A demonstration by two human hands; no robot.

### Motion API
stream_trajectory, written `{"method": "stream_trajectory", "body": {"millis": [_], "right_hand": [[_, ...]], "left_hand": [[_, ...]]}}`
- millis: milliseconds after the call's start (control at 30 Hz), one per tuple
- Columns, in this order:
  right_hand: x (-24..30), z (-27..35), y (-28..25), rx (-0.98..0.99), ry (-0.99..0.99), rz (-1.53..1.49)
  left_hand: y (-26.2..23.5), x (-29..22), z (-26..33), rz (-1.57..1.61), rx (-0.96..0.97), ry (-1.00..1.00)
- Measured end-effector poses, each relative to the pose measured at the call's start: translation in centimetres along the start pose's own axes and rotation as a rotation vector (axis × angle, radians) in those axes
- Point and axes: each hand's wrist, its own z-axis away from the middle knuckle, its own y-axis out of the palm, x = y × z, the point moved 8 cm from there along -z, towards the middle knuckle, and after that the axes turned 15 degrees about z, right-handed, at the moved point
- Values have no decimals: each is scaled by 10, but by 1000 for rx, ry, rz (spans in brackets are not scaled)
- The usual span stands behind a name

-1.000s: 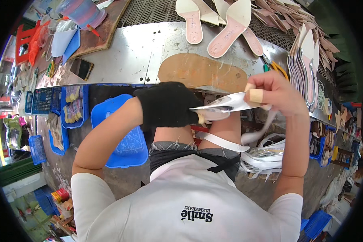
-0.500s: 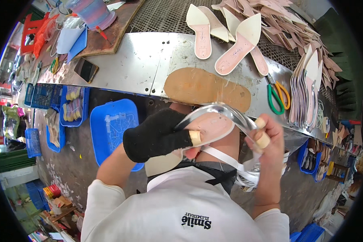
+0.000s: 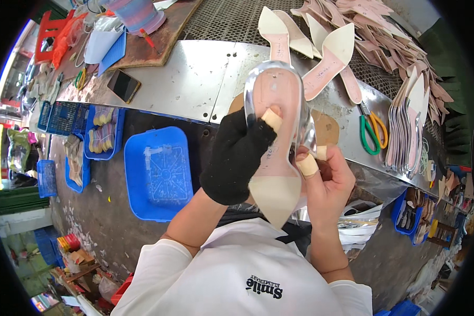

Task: Manually applying clear protective film or material to the heels and soles of high-heeled shoe components.

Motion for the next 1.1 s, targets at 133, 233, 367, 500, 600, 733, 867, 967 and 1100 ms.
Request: {"method": "stream_trajectory", "body": {"millis": [133, 233, 367, 500, 600, 733, 867, 967, 1100], "right_hand": [[3, -5, 4, 15, -67, 146], [2, -11, 9, 43, -108, 263], [7, -16, 14, -12, -60, 322], [15, -9, 0, -264, -421, 532], [16, -13, 13, -65, -465, 513], [-2, -24, 19, 206, -217, 405], [-25, -30, 19, 273, -61, 136], [-32, -34, 27, 304, 6, 13], [-21, -35, 28, 556, 80, -141]], "left_hand": [[-14, 13, -1, 68, -94, 4], [-17, 17, -2, 12, -148, 23], [-16, 17, -12, 11, -112, 43], [-21, 11, -17, -104, -146, 139], [-9, 5, -22, -81, -87, 81], [-9, 15, -37, 48, 5, -102], [8, 1, -48, -229, 295, 9], [5, 42, -21, 96, 380, -205], [-8, 49, -23, 159, 383, -413]]}}
